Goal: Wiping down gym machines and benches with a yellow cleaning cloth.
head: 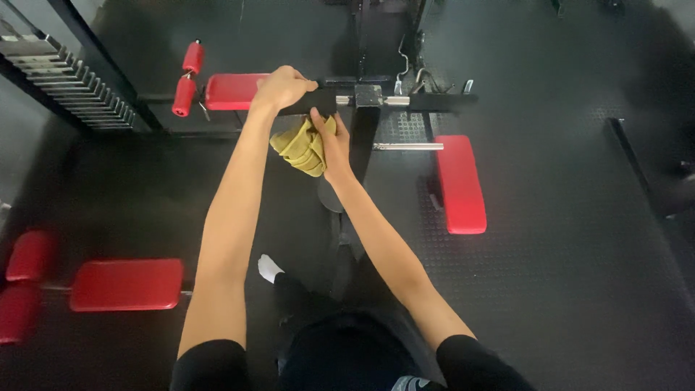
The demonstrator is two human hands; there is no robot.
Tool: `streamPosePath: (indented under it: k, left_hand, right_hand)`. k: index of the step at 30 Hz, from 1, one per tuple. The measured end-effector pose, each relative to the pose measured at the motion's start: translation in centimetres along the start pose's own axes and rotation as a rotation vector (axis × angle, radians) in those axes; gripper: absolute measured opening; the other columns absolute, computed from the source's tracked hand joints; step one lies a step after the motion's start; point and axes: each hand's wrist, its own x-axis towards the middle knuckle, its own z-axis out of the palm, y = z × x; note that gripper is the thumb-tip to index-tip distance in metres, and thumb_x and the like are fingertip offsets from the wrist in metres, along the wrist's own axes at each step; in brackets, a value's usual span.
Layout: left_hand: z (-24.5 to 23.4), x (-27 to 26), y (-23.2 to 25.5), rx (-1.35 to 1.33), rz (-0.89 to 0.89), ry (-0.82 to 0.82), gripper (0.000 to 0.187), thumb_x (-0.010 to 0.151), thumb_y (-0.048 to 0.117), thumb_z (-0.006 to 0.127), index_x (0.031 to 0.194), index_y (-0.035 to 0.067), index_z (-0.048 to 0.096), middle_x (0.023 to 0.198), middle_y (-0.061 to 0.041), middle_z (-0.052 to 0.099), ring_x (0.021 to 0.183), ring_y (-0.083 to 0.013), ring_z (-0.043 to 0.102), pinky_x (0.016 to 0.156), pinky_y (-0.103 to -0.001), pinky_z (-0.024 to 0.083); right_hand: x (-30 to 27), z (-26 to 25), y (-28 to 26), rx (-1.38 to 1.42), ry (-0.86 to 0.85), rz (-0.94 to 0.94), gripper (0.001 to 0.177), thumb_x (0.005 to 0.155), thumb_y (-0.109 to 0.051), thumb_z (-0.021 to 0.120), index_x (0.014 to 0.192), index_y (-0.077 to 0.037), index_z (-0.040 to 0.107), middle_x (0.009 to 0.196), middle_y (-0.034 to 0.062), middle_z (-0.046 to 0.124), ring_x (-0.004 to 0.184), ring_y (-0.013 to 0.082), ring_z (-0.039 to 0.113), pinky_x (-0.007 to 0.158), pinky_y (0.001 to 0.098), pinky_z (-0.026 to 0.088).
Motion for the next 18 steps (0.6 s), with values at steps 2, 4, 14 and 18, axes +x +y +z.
streamPosePath:
  k: [2,4,14,18]
  left_hand:
    - [1.1,1.8,-1.9,0.019,0.046,0.113,0.047,0.089,0.047,0.065,0.114,0.009,0.079,0.106,-0.012,0.078,0.100,-0.0349,0.072,0.092,-0.047,0.051]
    - [1.5,2.8,-2.6,0.038,0.096,0.232,0.050,0.093,0.053,0.062,0.111,0.009,0.080,0.098,-0.009,0.079,0.093,-0.0308,0.074,0.089,-0.045,0.051]
    - [-0.2,-3.8,6.1,-0.157,0.744,0.631,0.030,0.100,0.019,0.075,0.122,0.004,0.062,0.105,-0.012,0.070,0.086,-0.0282,0.072,0.076,-0.038,0.056]
    - [0.2,-7.3,9.8,-0.175,0.846,0.382,0.028,0.087,0.016,0.085,0.111,0.004,0.076,0.091,-0.009,0.066,0.074,-0.0238,0.063,0.069,-0.036,0.050]
  right_hand:
    - [0.0,0.0,-0.1,-0.034,0.017,-0.008,0.036,0.092,-0.027,0.074,0.115,-0.001,0.065,0.096,0.0057,0.067,0.081,0.0106,0.060,0.071,0.0239,0.050]
    - [0.0,0.0,-0.4,-0.066,0.028,-0.019,0.034,0.092,-0.027,0.075,0.113,-0.002,0.066,0.095,0.0044,0.066,0.080,0.0098,0.058,0.071,0.0236,0.049]
    - [0.1,-3.3,-0.1,-0.239,-0.057,0.079,0.065,0.082,-0.031,0.079,0.134,-0.002,0.054,0.110,0.0124,0.065,0.088,0.0165,0.064,0.075,0.0270,0.055]
    - [-3.7,-5.0,-3.6,-0.603,-0.201,0.053,0.044,0.085,-0.030,0.076,0.123,-0.010,0.069,0.116,0.0061,0.072,0.097,0.0146,0.066,0.090,0.0290,0.055]
